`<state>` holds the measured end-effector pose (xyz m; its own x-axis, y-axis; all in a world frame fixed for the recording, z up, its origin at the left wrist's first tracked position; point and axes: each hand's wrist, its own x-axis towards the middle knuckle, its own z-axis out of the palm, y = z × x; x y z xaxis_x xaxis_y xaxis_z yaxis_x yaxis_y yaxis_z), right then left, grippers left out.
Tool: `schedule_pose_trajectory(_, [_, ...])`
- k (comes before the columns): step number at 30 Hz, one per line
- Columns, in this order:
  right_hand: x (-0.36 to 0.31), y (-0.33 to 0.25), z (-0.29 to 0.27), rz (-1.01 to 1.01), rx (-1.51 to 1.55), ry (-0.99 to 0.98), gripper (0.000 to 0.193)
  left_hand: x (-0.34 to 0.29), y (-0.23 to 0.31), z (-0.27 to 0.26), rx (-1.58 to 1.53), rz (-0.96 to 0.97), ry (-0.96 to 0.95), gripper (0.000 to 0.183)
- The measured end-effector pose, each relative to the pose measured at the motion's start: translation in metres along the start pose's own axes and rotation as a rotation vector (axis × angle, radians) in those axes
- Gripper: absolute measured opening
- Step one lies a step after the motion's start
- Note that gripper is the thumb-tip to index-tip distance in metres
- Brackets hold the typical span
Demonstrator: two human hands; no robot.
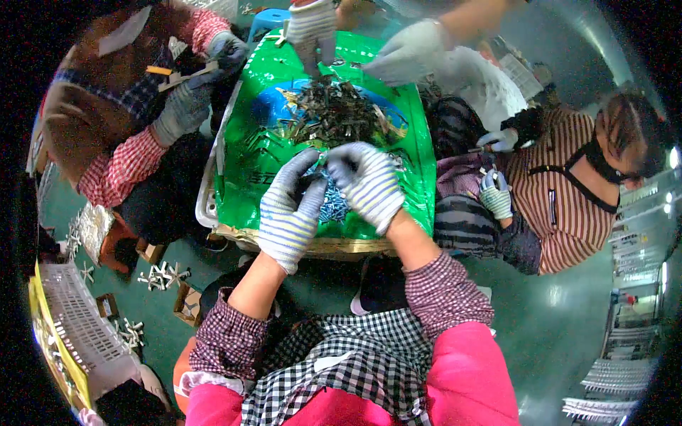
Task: The person sorts blue plastic parts and manually assembles them onto metal frames by hand.
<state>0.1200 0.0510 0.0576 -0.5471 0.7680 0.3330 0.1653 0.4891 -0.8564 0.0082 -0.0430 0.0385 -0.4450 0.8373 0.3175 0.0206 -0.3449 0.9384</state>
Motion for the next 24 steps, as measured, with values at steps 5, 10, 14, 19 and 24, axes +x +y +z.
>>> schedule_pose_trajectory(5, [0.080,-0.019,0.009,0.067,-0.259,-0.160,0.018,-0.006,0.020,-0.007,0.026,0.106,0.009,0.024])
schedule_pose_trajectory(10, [0.160,0.021,0.086,-0.055,-0.858,-0.390,0.027,-0.005,0.023,-0.007,0.099,0.331,-0.017,0.022])
schedule_pose_trajectory(14, [0.187,0.035,0.120,0.064,-1.109,-0.546,0.029,-0.003,0.016,-0.017,0.167,0.343,-0.009,0.022])
schedule_pose_trajectory(19, [0.203,0.069,0.133,0.010,-1.250,-0.579,0.026,0.001,0.015,-0.014,0.155,0.347,-0.025,0.021])
schedule_pose_trajectory(24, [0.193,0.018,0.108,0.014,-1.240,-0.461,0.033,-0.002,0.018,-0.014,0.154,0.290,-0.072,0.019])
